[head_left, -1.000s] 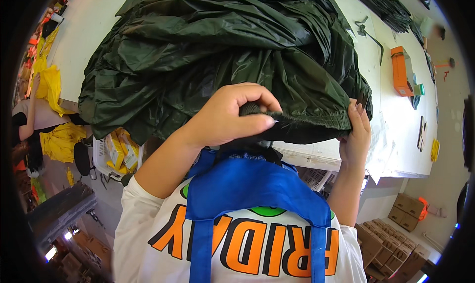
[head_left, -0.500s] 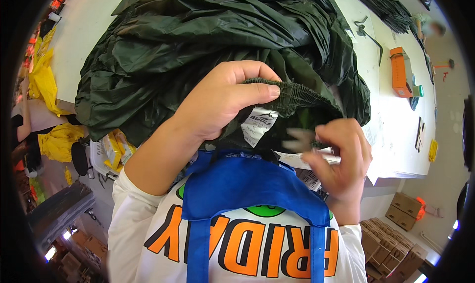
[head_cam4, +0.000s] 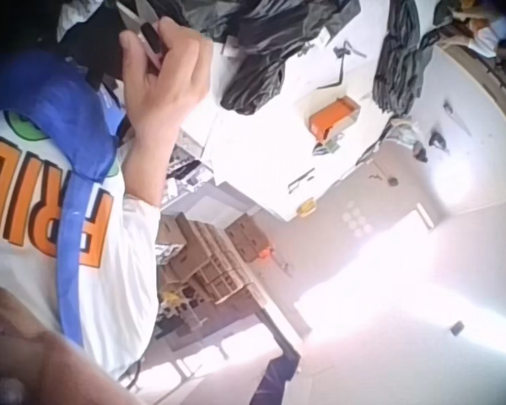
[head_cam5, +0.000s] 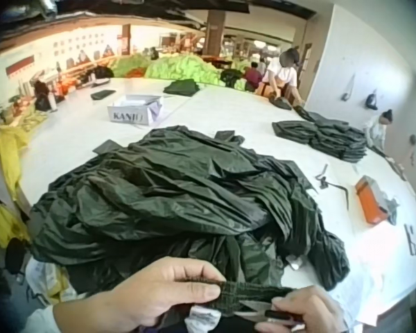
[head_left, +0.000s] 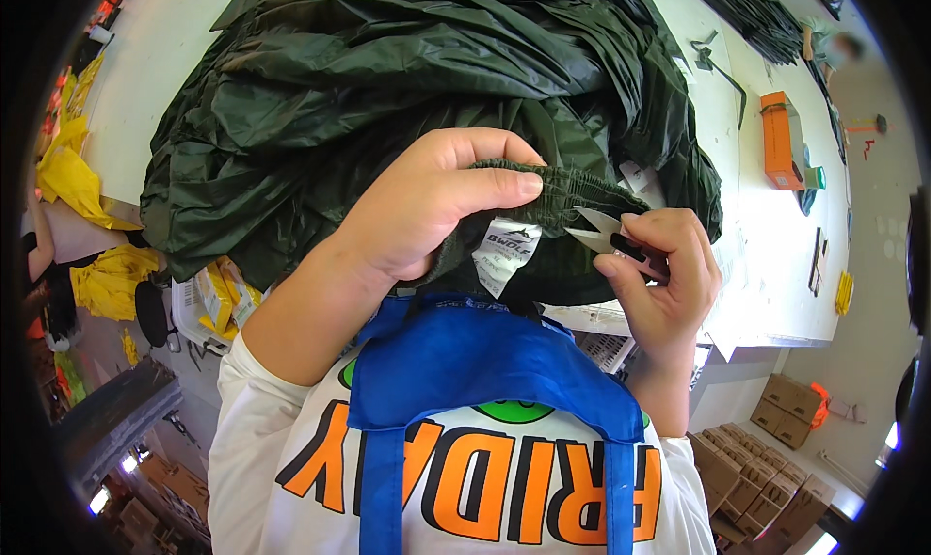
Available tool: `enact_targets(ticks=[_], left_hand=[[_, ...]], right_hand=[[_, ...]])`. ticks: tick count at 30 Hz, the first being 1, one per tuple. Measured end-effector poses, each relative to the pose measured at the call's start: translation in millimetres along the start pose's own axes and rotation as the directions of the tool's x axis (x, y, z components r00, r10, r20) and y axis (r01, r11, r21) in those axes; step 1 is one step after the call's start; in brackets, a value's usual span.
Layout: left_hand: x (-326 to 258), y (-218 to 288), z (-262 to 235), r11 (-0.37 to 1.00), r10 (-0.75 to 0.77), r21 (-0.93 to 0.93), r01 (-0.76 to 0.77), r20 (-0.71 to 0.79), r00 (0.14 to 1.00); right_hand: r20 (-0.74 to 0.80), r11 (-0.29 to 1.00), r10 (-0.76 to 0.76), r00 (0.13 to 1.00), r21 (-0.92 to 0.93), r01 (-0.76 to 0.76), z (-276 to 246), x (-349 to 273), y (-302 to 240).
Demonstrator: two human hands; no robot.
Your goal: The person repeatedly picks up dark green jackets from a pile and uses small scissors to cut off tags or excess fabric from the cuffs. The person handles each jacket one at a time, trims the cuff area, and places the jacket back on the pile.
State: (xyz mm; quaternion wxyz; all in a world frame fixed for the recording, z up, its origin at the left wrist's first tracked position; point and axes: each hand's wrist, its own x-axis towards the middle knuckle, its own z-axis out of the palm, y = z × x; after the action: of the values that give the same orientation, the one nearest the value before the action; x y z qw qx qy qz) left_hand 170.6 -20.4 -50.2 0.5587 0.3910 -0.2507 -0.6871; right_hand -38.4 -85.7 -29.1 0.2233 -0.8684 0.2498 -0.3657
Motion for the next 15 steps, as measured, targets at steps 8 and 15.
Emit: enact_targets(ticks=[8, 15], left_hand=[[1.4, -2.8, -3.9, 0.984, -0.046, -0.171, 0.048, 0.02, 0.999], [-0.2, -2.1, 0.2, 0.989, -0.048, -0.14, 0.049, 0.011, 0.999]], right_hand=[[0.022, 0.997, 0.005, 1.0, 0.076, -0.007, -1.5, -6.2, 1.3], [-0.006, 0.996, 0.057, 0.998, 0.07, -0.056, 6.0, -3.2, -0.5]])
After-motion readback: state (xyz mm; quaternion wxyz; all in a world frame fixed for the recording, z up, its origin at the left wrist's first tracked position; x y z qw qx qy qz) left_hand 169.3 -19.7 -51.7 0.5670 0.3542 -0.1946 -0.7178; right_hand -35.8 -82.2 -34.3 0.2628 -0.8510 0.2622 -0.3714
